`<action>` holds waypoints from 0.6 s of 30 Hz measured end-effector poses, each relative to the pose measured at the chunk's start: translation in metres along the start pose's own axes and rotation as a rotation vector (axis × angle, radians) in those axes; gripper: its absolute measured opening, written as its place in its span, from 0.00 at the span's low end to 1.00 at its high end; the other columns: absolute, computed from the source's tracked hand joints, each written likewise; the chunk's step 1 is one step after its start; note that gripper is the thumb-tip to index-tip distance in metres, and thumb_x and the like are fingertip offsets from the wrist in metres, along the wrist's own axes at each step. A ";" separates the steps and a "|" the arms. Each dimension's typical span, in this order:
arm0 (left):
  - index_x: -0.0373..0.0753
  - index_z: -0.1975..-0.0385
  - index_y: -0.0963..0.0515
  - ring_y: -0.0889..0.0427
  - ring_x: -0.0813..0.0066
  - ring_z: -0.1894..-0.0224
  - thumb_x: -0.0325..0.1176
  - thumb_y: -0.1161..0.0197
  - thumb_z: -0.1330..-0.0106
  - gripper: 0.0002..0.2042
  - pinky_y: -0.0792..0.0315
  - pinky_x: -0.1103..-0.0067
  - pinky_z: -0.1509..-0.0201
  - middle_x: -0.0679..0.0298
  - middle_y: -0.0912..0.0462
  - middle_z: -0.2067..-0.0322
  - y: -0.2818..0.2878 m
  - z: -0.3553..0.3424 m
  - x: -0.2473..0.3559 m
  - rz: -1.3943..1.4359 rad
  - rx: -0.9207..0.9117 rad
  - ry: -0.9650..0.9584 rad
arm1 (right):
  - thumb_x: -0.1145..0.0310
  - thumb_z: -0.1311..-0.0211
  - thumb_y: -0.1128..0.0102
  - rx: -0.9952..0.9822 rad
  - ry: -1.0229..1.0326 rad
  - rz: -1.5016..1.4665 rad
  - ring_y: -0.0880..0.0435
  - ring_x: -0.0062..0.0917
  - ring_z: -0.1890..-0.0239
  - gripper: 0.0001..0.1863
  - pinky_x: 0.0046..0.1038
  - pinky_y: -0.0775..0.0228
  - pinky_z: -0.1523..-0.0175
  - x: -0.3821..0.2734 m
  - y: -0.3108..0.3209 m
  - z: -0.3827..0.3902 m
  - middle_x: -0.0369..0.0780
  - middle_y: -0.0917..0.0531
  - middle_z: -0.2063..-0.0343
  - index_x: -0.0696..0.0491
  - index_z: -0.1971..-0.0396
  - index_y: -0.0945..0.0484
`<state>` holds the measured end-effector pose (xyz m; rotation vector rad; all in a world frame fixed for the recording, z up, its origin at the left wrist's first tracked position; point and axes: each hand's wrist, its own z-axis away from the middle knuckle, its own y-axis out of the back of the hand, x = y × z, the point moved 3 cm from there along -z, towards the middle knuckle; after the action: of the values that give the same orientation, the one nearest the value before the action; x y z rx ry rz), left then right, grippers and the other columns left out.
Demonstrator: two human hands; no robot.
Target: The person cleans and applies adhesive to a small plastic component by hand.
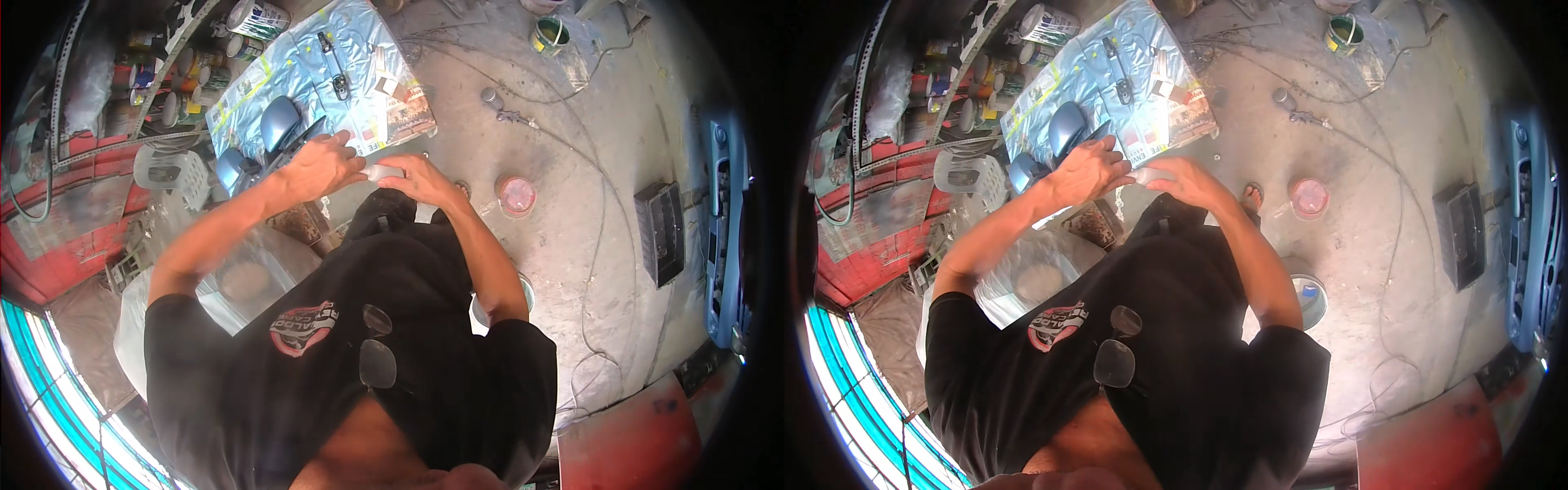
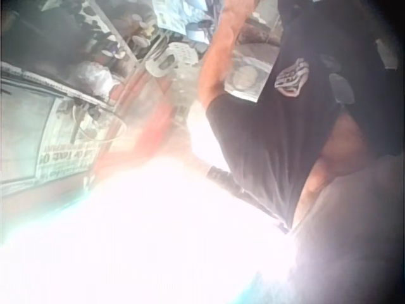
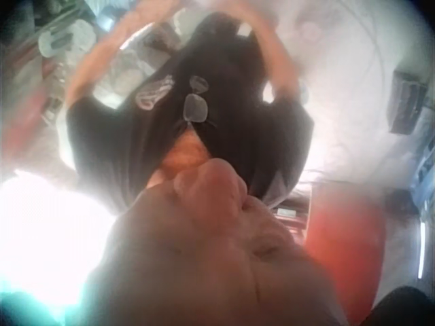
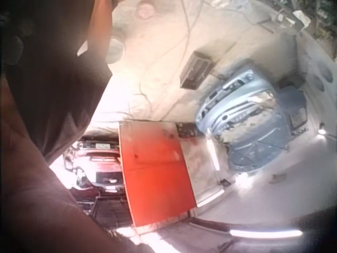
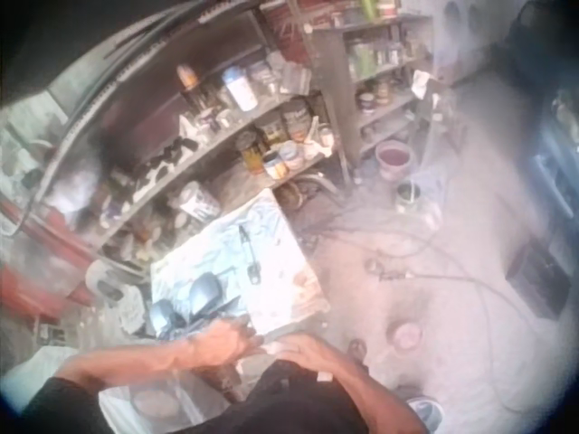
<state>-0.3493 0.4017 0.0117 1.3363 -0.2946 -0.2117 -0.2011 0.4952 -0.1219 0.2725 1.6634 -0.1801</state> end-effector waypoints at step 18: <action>0.38 0.69 0.19 0.18 0.55 0.65 0.50 0.37 0.32 0.19 0.22 0.63 0.63 0.56 0.18 0.77 -0.001 0.013 -0.026 0.026 -0.087 0.329 | 0.68 0.38 0.34 0.205 0.109 0.101 0.20 0.48 0.58 0.15 0.41 0.28 0.56 0.011 -0.019 -0.022 0.48 0.19 0.62 0.56 0.53 0.20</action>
<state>-0.3780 0.3981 0.0111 1.2577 -0.0248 0.0181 -0.2282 0.4836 -0.1308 0.5285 1.7364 -0.2638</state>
